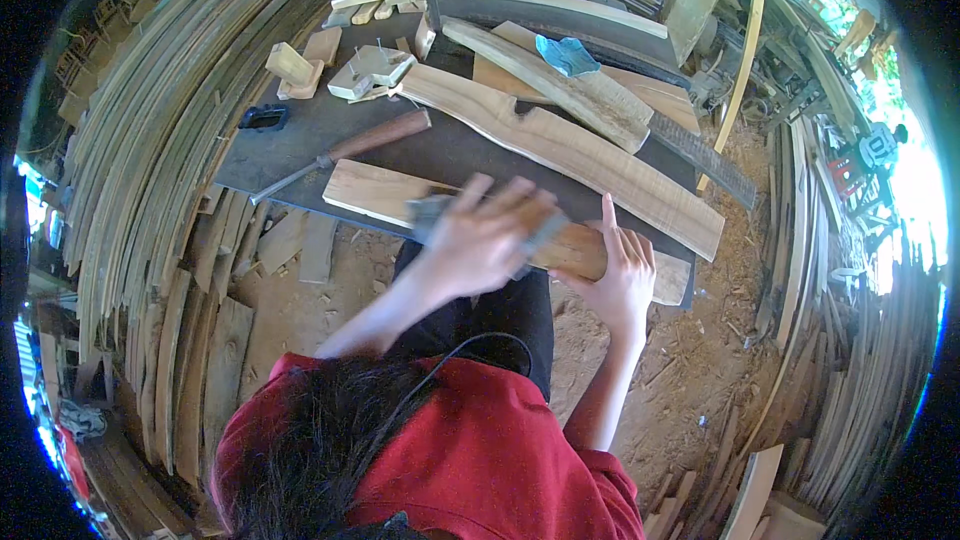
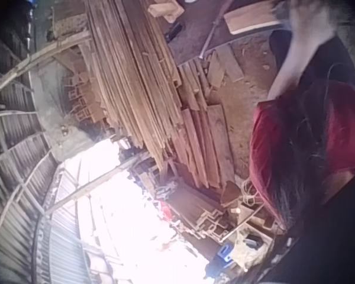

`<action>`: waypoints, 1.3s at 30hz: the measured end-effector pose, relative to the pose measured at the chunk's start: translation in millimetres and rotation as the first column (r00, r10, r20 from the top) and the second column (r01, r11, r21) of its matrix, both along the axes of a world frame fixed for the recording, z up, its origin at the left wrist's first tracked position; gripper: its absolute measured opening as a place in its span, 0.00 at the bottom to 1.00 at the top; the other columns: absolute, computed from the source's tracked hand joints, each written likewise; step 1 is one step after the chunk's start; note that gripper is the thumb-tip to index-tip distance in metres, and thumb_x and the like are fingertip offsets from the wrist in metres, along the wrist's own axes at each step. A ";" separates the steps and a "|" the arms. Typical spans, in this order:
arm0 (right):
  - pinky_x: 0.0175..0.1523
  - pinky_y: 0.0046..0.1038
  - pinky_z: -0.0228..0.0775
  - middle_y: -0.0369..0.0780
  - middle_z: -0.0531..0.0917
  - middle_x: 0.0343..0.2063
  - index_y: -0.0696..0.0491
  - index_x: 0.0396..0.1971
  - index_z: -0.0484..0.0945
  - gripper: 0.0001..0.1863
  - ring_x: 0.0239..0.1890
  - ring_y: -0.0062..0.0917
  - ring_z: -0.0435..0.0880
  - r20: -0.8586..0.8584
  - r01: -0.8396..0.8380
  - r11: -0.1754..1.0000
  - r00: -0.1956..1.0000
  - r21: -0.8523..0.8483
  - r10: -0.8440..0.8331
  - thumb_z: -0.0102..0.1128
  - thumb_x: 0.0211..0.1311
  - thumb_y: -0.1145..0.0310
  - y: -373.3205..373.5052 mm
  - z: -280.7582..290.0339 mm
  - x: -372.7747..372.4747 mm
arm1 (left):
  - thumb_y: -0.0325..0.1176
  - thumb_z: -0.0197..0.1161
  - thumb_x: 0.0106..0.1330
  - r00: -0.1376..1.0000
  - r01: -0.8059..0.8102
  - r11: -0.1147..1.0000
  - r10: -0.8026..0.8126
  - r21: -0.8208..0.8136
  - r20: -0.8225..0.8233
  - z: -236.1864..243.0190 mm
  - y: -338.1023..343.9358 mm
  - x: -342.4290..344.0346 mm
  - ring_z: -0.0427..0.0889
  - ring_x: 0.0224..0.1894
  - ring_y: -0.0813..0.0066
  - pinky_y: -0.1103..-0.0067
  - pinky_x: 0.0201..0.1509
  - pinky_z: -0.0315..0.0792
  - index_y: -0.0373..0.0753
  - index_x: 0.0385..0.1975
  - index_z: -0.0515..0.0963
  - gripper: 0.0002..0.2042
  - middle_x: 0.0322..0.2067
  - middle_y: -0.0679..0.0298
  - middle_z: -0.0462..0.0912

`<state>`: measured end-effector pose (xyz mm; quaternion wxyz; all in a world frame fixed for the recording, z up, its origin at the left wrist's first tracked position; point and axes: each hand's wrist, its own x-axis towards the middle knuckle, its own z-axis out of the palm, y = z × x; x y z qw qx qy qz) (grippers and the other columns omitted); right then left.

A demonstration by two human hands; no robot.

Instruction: The person uses a chisel and a wooden mallet to carve a groove into a rectangular piece of wood. After chiseling, they smooth the surface of the wood using a sanding block.

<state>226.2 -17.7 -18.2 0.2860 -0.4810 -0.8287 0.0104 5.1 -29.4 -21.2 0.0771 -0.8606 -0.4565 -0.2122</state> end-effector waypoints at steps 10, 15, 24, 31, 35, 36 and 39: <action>0.53 0.28 0.65 0.43 0.78 0.45 0.57 0.62 0.65 0.29 0.47 0.26 0.75 -0.682 -0.190 0.968 0.731 -0.167 0.026 0.52 0.62 0.63 3.3 -3.4 17.3 | 0.46 0.49 0.69 0.999 -0.001 1.000 0.002 -0.022 0.045 -8.8 0.7 -6.4 0.68 0.64 0.70 0.60 0.67 0.59 0.46 0.63 0.66 0.24 0.61 0.66 0.72; 0.31 0.18 0.59 0.33 0.74 0.24 0.57 0.54 0.72 0.16 0.25 0.13 0.65 -0.778 0.199 0.971 0.585 -0.135 -0.228 0.45 0.72 0.67 11.6 -16.4 10.4 | 0.49 0.46 0.71 0.978 -0.209 0.978 0.210 0.016 -0.015 -5.3 -11.0 -85.6 0.68 0.64 0.66 0.55 0.67 0.59 0.44 0.63 0.66 0.24 0.62 0.64 0.70; 0.31 0.19 0.58 0.31 0.70 0.20 0.56 0.50 0.75 0.15 0.24 0.14 0.65 -0.745 0.245 0.943 0.580 -0.225 -0.328 0.44 0.73 0.65 13.0 -16.0 15.4 | 0.50 0.52 0.67 0.986 0.108 0.994 -0.111 0.032 0.121 -27.6 14.5 78.7 0.62 0.68 0.68 0.55 0.67 0.55 0.42 0.61 0.67 0.27 0.63 0.64 0.68; 0.36 0.19 0.61 0.34 0.77 0.30 0.56 0.46 0.77 0.13 0.28 0.15 0.67 -0.740 0.316 0.930 0.576 -0.189 -0.346 0.47 0.72 0.65 19.5 -20.2 22.7 | 0.50 0.48 0.70 0.982 0.136 0.990 -0.131 -0.030 0.138 -21.9 15.5 67.2 0.64 0.67 0.70 0.57 0.66 0.58 0.39 0.61 0.68 0.26 0.63 0.63 0.69; 0.29 0.18 0.52 0.30 0.68 0.21 0.56 0.44 0.77 0.11 0.24 0.12 0.60 -0.708 0.335 0.931 0.623 -0.143 -0.333 0.49 0.71 0.67 17.4 -18.4 14.3 | 0.49 0.46 0.70 0.997 -0.059 0.997 0.061 -0.041 0.053 -6.9 5.3 -26.4 0.66 0.66 0.71 0.60 0.66 0.59 0.39 0.58 0.71 0.25 0.61 0.63 0.71; 0.27 0.18 0.50 0.29 0.66 0.19 0.56 0.44 0.77 0.11 0.23 0.12 0.58 -0.692 0.343 0.931 0.643 -0.122 -0.328 0.50 0.71 0.67 16.5 -17.3 12.5 | 0.49 0.46 0.70 0.990 -0.132 0.990 0.134 -0.047 0.036 -4.2 1.4 -48.6 0.66 0.66 0.71 0.59 0.66 0.59 0.40 0.58 0.71 0.24 0.61 0.64 0.71; 0.26 0.19 0.46 0.28 0.60 0.17 0.55 0.43 0.78 0.10 0.21 0.12 0.54 -0.715 0.326 0.941 0.636 -0.093 -0.291 0.50 0.70 0.67 17.4 -19.3 9.0 | 0.48 0.45 0.71 0.978 -0.208 0.978 0.208 -0.013 -0.030 -3.0 -4.2 -98.4 0.66 0.66 0.71 0.57 0.67 0.57 0.43 0.59 0.72 0.22 0.61 0.66 0.72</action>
